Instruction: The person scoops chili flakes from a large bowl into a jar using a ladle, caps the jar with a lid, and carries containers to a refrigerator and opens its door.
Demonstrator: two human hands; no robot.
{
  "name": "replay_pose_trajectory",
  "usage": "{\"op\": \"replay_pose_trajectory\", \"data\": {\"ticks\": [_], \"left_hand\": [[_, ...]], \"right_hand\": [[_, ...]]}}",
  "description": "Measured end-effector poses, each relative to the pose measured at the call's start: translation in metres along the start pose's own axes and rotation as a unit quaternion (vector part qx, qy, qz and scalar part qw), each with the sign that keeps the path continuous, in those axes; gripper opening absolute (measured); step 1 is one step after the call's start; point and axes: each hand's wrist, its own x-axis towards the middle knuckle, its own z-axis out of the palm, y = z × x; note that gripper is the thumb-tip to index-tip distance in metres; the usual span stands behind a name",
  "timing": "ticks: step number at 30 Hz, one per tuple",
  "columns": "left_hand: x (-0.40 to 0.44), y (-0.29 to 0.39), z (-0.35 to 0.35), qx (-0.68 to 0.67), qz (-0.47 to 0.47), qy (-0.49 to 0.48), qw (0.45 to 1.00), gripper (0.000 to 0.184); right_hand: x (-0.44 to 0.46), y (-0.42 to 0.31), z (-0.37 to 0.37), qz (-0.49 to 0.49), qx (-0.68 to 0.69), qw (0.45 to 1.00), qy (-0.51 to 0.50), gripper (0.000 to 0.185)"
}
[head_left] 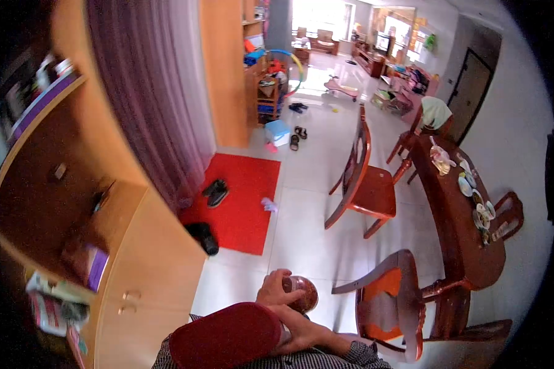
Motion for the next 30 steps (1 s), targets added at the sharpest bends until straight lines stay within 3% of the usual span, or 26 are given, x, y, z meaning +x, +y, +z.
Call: {"op": "replay_pose_trajectory", "data": {"ticks": [1, 4, 7, 11, 13, 18, 20, 21, 22, 23, 24, 25, 28, 30], "left_hand": [[0.025, 0.002, 0.000, -0.001, 0.003, -0.019, 1.000, 0.076], [0.118, 0.006, -0.002, -0.017, -0.001, -0.033, 0.999, 0.076], [0.219, 0.020, -0.011, 0.043, 0.022, -0.009, 0.999, 0.074], [0.337, 0.047, -0.021, 0.028, 0.080, 0.047, 0.995, 0.073], [0.382, 0.053, -0.023, 0.000, 0.089, 0.069, 0.994, 0.073], [0.501, 0.097, -0.045, 0.075, 0.085, 0.062, 0.992, 0.075], [0.562, 0.107, -0.044, 0.043, 0.069, 0.035, 0.996, 0.074], [0.595, 0.110, -0.043, 0.034, 0.086, 0.030, 0.995, 0.073], [0.630, 0.115, -0.041, 0.025, 0.101, 0.025, 0.994, 0.072], [0.663, 0.121, -0.041, 0.013, 0.117, 0.020, 0.993, 0.071], [0.701, 0.129, -0.044, 0.001, 0.134, 0.017, 0.991, 0.071], [0.737, 0.139, -0.052, -0.008, 0.132, 0.008, 0.991, 0.069], [0.834, 0.177, -0.064, 0.043, 0.185, 0.063, 0.980, 0.066], [0.889, 0.203, -0.067, 0.046, 0.167, 0.051, 0.984, 0.064]], "right_hand": [[0.014, 0.014, -0.017, -0.011, 0.055, 0.998, -0.003, 0.084], [0.056, 0.036, -0.096, -0.020, 0.034, 0.999, 0.005, 0.092], [0.092, 0.050, -0.184, -0.024, 0.019, 0.999, 0.009, 0.095], [0.138, 0.064, -0.295, -0.033, -0.007, 0.999, -0.002, 0.096], [0.156, 0.064, -0.344, -0.042, -0.053, 0.997, -0.023, 0.094], [0.222, 0.058, -0.497, -0.131, -0.115, 0.980, -0.100, 0.080], [0.250, 0.072, -0.563, -0.155, -0.101, 0.973, -0.137, 0.073], [0.269, 0.084, -0.602, -0.115, 0.010, 0.976, -0.184, 0.070], [0.280, 0.083, -0.655, -0.177, -0.111, 0.973, -0.100, 0.069], [0.284, 0.075, -0.696, -0.053, -0.018, 0.998, -0.029, 0.065], [0.303, 0.082, -0.739, -0.163, -0.081, 0.978, 0.099, 0.059], [0.318, 0.076, -0.776, -0.203, -0.072, 0.958, 0.189, 0.054], [0.345, 0.073, -0.888, -0.195, -0.022, 0.919, 0.342, 0.044], [0.355, 0.074, -0.941, -0.179, 0.007, 0.871, 0.458, 0.040]]}}
